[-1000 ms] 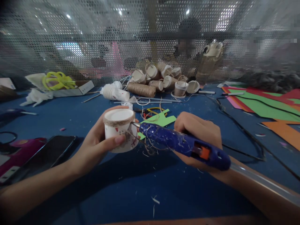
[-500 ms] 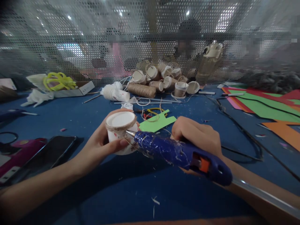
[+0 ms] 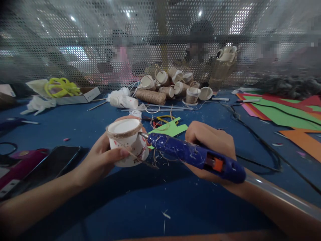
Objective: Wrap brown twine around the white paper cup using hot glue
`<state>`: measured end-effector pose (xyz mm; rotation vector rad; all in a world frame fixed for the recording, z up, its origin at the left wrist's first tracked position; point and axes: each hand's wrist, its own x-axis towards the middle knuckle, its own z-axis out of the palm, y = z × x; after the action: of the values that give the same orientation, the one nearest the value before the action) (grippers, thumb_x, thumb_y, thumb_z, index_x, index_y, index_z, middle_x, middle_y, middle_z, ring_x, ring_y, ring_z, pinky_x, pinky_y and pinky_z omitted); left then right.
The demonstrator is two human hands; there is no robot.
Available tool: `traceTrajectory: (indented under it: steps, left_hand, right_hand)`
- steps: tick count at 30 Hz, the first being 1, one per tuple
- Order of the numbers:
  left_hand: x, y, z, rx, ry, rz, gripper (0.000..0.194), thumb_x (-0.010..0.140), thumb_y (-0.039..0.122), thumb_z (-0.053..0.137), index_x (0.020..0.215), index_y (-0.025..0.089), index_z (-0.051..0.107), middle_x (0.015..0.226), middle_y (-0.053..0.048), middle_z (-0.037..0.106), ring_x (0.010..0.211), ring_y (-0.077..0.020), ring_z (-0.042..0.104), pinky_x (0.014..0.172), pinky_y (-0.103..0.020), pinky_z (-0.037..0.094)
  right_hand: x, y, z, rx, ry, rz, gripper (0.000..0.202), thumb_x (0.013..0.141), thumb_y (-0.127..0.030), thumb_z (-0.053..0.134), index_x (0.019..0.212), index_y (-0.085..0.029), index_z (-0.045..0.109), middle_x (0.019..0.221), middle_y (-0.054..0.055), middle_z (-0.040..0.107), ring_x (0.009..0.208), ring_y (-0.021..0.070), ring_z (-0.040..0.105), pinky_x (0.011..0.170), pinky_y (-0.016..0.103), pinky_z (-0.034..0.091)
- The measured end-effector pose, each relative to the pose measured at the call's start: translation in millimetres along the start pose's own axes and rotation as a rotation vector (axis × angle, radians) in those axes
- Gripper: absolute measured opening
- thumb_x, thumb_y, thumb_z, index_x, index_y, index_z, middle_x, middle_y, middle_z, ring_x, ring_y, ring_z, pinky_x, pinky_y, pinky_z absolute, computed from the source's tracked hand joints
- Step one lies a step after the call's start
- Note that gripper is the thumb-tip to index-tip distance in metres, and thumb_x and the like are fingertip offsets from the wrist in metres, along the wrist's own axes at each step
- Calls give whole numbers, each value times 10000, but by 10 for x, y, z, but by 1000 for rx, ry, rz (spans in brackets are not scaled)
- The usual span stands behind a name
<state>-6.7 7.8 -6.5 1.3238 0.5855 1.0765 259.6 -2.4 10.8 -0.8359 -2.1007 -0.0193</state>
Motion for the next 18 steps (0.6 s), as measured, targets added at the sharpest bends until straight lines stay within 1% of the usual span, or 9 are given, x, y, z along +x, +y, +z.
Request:
traceTrajectory:
  steps: [6,10,12,15,18]
  left_hand:
    - [5,-6,-11,-48,-55,-31,524,834,204,778,1305,284,562,1097,-16,682,951,-171,661,804,-237,560]
    - [0,-2,-18,-93,-79,-52,515,844,202,757,1318,265,567,1080,-30,698,989,-205,688,839,-266,566]
    - [-2,4,-17,-103,-70,-64,567,837,209,757,1363,263,553,1078,-41,701,994,-229,699,858,-300,570]
    - [1,17,-9,-114,-53,-83,708,809,230,778,1452,291,486,1086,-46,704,1000,-252,705,859,-326,565]
    - [6,26,0,-138,-59,-101,770,791,243,787,1483,293,453,1055,-47,708,981,-261,709,852,-345,562]
  right_hand:
    - [-53,-28,5,53,-20,18,258,750,-109,652,755,-255,439,675,-10,536,572,161,554,521,317,403]
    - [-38,-37,-3,44,-27,47,255,769,-120,646,744,-255,430,674,-10,541,565,162,547,524,323,398]
    - [-25,-33,-6,37,-17,54,255,785,-131,646,733,-252,428,669,-13,540,557,154,537,519,318,389]
    - [-22,-8,0,41,6,46,253,787,-152,668,708,-242,446,667,-22,537,553,132,524,511,302,378]
    - [-30,20,16,60,23,70,241,784,-172,682,684,-231,471,665,-26,533,557,121,513,515,297,376]
